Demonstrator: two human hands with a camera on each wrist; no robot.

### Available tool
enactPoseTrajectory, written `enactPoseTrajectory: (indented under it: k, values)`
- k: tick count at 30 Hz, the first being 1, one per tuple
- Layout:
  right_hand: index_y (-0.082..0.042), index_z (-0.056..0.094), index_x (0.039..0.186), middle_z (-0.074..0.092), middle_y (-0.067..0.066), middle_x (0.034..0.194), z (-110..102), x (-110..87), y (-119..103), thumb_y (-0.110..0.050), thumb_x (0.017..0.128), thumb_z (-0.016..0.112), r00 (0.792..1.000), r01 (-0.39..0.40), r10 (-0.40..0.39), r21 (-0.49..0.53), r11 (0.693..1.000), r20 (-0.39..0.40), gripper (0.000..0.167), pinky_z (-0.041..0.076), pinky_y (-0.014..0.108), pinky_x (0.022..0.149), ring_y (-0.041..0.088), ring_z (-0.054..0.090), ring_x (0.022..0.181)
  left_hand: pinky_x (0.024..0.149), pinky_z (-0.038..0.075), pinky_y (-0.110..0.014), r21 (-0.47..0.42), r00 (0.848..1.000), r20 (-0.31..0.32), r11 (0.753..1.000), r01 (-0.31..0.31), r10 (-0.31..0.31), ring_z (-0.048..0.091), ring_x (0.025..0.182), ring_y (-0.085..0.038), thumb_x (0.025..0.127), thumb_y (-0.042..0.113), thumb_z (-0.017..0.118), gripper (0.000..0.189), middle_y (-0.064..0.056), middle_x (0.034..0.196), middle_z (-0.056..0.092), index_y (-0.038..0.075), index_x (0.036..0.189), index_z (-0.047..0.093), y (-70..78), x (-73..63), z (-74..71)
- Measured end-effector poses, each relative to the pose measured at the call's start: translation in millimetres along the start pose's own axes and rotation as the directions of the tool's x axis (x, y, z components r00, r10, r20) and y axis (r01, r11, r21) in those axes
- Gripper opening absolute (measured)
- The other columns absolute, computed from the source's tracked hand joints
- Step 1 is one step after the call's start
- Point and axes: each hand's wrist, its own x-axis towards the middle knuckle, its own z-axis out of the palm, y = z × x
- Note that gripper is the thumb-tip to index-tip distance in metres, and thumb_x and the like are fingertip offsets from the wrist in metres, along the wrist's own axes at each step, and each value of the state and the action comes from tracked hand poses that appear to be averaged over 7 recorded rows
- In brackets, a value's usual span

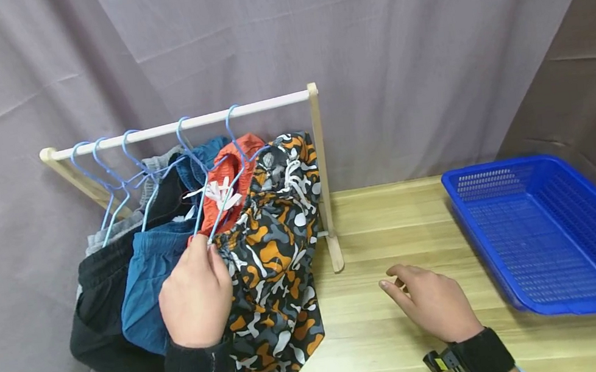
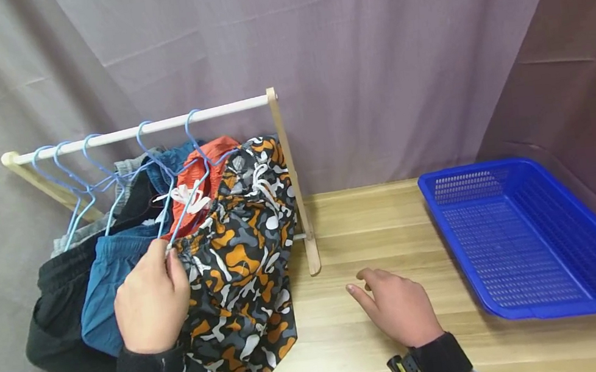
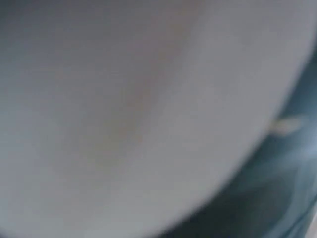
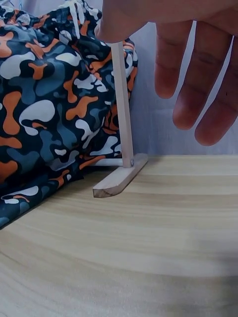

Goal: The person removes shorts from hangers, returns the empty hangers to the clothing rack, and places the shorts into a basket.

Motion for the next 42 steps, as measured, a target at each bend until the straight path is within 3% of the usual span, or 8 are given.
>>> enactPoseTrajectory:
  k: [10, 21, 26, 29, 32, 34, 39, 42]
  values:
    - [-0.012, 0.076, 0.125, 0.077, -0.003, 0.095, 4.6, -2.5, -2.3, -0.044, 0.111, 0.067, 1.000, 0.013, -0.013, 0.002, 1.000, -0.002, 0.036, 0.057, 0.038, 0.061, 0.012, 0.070, 0.075, 0.047, 0.042, -0.050, -0.014, 0.969, -0.238, 0.997, -0.076, 0.071, 0.058, 0.056, -0.037, 0.110, 0.019, 0.059, 0.020, -0.017, 0.083, 0.070, 0.002, 0.104, 0.068, -17.0, -6.4, -17.2]
    - [-0.011, 0.076, 0.128, 0.080, 0.005, 0.105, -4.2, 5.2, -11.9, -0.041, 0.110, 0.069, 0.993, 0.104, -0.105, -0.021, 0.994, -0.046, 0.036, 0.055, 0.036, 0.058, 0.014, 0.073, 0.077, 0.052, 0.034, -0.062, -0.001, 0.827, -0.543, 0.985, -0.174, 0.145, 0.064, 0.067, -0.048, 0.104, 0.032, 0.056, 0.037, -0.019, 0.089, 0.074, 0.000, 0.097, 0.074, -54.3, -21.7, -57.2]
    - [-0.010, 0.073, 0.135, 0.078, 0.008, 0.119, -32.0, 17.0, -19.6, -0.035, 0.109, 0.070, 0.974, 0.175, -0.173, 0.000, 0.985, -0.148, 0.036, 0.059, 0.041, 0.061, 0.024, 0.077, 0.086, 0.058, 0.030, -0.036, -0.054, 0.776, -0.623, 0.985, -0.165, 0.096, 0.055, 0.059, -0.036, 0.101, 0.033, 0.059, 0.042, -0.023, 0.078, 0.069, -0.005, 0.090, 0.074, -67.5, -31.1, -88.0]
    - [-0.011, 0.070, 0.141, 0.076, 0.009, 0.122, -55.2, 20.8, -23.3, -0.027, 0.106, 0.075, 0.947, 0.229, -0.220, 0.013, 0.973, -0.235, 0.038, 0.059, 0.044, 0.063, 0.027, 0.076, 0.088, 0.061, 0.023, -0.019, -0.085, 0.773, -0.627, 0.978, -0.189, 0.095, 0.044, 0.060, -0.009, 0.100, 0.032, 0.060, 0.046, -0.027, 0.070, 0.063, -0.010, 0.084, 0.071, -70.3, -34.7, -104.8]
    - [-0.011, 0.066, 0.147, 0.074, 0.010, 0.127, -79.3, 21.2, -27.8, -0.022, 0.103, 0.078, 0.907, 0.288, -0.269, 0.011, 0.958, -0.323, 0.047, 0.058, 0.047, 0.066, 0.028, 0.074, 0.094, 0.062, 0.020, -0.012, -0.124, 0.791, -0.602, 0.965, -0.230, 0.111, 0.033, 0.067, 0.007, 0.103, 0.033, 0.060, 0.051, -0.028, 0.064, 0.056, -0.013, 0.081, 0.067, -70.4, -38.0, -115.5]
    - [-0.010, 0.063, 0.150, 0.072, 0.012, 0.132, -94.7, 20.5, -31.9, -0.032, 0.108, 0.073, 0.879, 0.326, -0.300, 0.010, 0.945, -0.370, 0.049, 0.057, 0.049, 0.073, 0.030, 0.072, 0.101, 0.060, 0.020, -0.012, -0.163, 0.798, -0.588, 0.948, -0.275, 0.130, 0.034, 0.066, 0.008, 0.104, 0.035, 0.061, 0.054, -0.028, 0.063, 0.054, -0.014, 0.079, 0.065, -70.1, -39.8, -117.8]
    - [-0.004, 0.065, 0.148, 0.068, 0.020, 0.137, -130.0, 19.1, -48.1, -0.061, 0.112, 0.053, 0.783, 0.422, -0.366, -0.003, 0.907, -0.502, 0.068, 0.045, 0.055, 0.106, 0.043, 0.064, 0.121, 0.068, 0.027, -0.007, -0.267, 0.778, -0.595, 0.864, -0.426, 0.200, 0.041, 0.060, -0.003, 0.103, 0.030, 0.067, 0.050, -0.025, 0.062, 0.052, -0.012, 0.076, 0.065, -62.3, -38.5, -111.0]
    - [0.001, 0.068, 0.142, 0.069, 0.023, 0.136, -142.6, 50.1, -67.0, -0.061, 0.111, 0.055, 0.679, 0.546, -0.466, -0.035, 0.837, -0.567, 0.071, 0.037, 0.047, 0.116, 0.046, 0.061, 0.124, 0.077, 0.033, -0.008, -0.233, 0.760, -0.609, 0.865, -0.444, 0.226, 0.046, 0.062, -0.011, 0.107, 0.032, 0.065, 0.051, -0.023, 0.066, 0.056, -0.011, 0.079, 0.066, -62.2, -39.1, -107.1]
